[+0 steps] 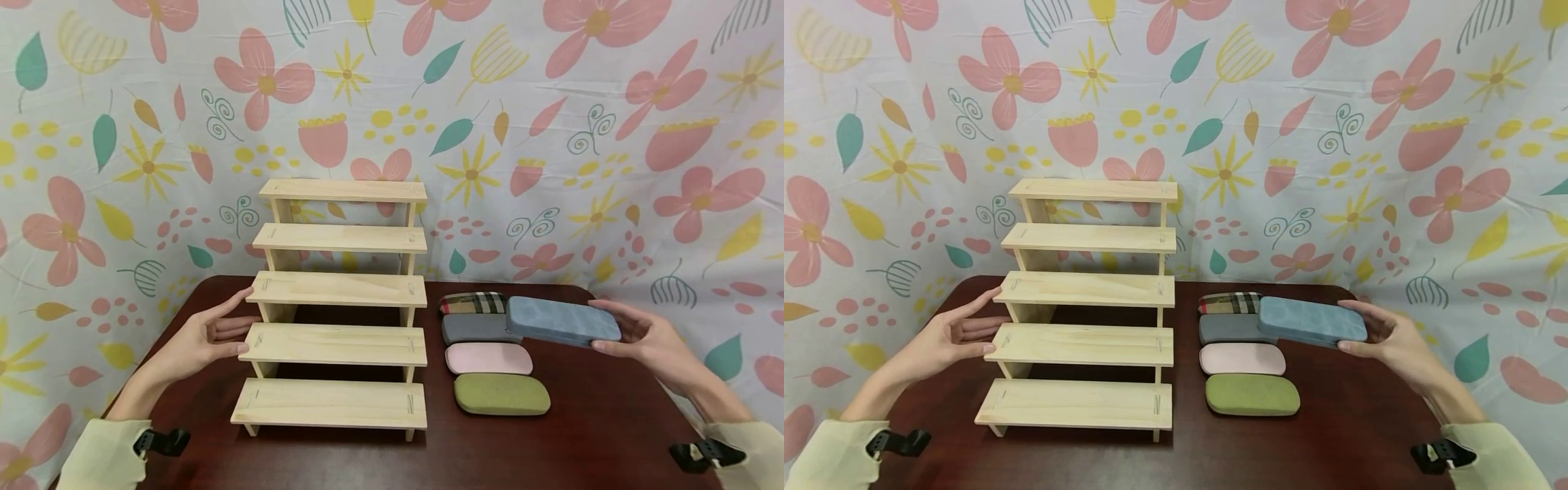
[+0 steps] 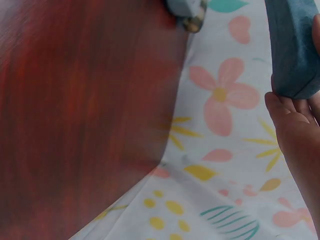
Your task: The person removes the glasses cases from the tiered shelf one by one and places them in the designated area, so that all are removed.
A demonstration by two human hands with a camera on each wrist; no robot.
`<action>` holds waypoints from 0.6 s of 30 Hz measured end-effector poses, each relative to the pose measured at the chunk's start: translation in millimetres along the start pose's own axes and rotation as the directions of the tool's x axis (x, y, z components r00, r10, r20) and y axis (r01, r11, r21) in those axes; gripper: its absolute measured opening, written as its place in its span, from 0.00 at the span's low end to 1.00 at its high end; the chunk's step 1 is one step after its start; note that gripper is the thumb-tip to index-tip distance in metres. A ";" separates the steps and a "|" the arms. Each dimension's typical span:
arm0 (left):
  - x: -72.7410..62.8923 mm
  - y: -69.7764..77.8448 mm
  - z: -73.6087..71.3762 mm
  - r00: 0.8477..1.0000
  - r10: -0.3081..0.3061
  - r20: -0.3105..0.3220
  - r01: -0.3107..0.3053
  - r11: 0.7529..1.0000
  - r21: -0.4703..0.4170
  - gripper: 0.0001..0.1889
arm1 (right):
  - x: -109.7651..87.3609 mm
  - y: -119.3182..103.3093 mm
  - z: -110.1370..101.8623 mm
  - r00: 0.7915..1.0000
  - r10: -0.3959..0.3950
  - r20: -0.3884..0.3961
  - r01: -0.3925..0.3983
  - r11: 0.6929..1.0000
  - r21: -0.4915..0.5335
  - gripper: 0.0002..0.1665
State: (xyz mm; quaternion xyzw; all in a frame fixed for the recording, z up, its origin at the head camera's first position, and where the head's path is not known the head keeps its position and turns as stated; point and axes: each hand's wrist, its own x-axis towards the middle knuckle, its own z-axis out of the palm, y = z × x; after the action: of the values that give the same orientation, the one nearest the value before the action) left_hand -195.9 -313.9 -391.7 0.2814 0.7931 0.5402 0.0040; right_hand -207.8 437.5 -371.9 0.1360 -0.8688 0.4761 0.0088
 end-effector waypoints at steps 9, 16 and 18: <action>-1.1 1.6 0.5 1.000 -0.028 -0.005 0.028 1.000 -0.004 0.49 | -9.8 30.9 -11.7 0.999 0.034 0.002 -0.034 0.999 -0.003 0.42; -1.3 0.8 0.2 0.999 -0.030 -0.012 0.030 1.000 0.006 0.49 | -18.6 51.8 -18.8 0.991 0.131 0.035 -0.131 0.991 -0.014 0.42; -0.7 1.1 0.1 1.000 -0.026 -0.008 0.026 1.000 0.003 0.49 | -21.5 57.5 -21.5 0.984 0.174 0.047 -0.173 0.984 -0.034 0.43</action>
State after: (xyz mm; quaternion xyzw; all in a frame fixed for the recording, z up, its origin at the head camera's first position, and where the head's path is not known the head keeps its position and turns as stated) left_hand -194.8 -313.8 -391.1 0.2690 0.7974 0.5401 0.0077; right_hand -203.7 489.6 -410.7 0.0715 -0.8841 0.4587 -0.0526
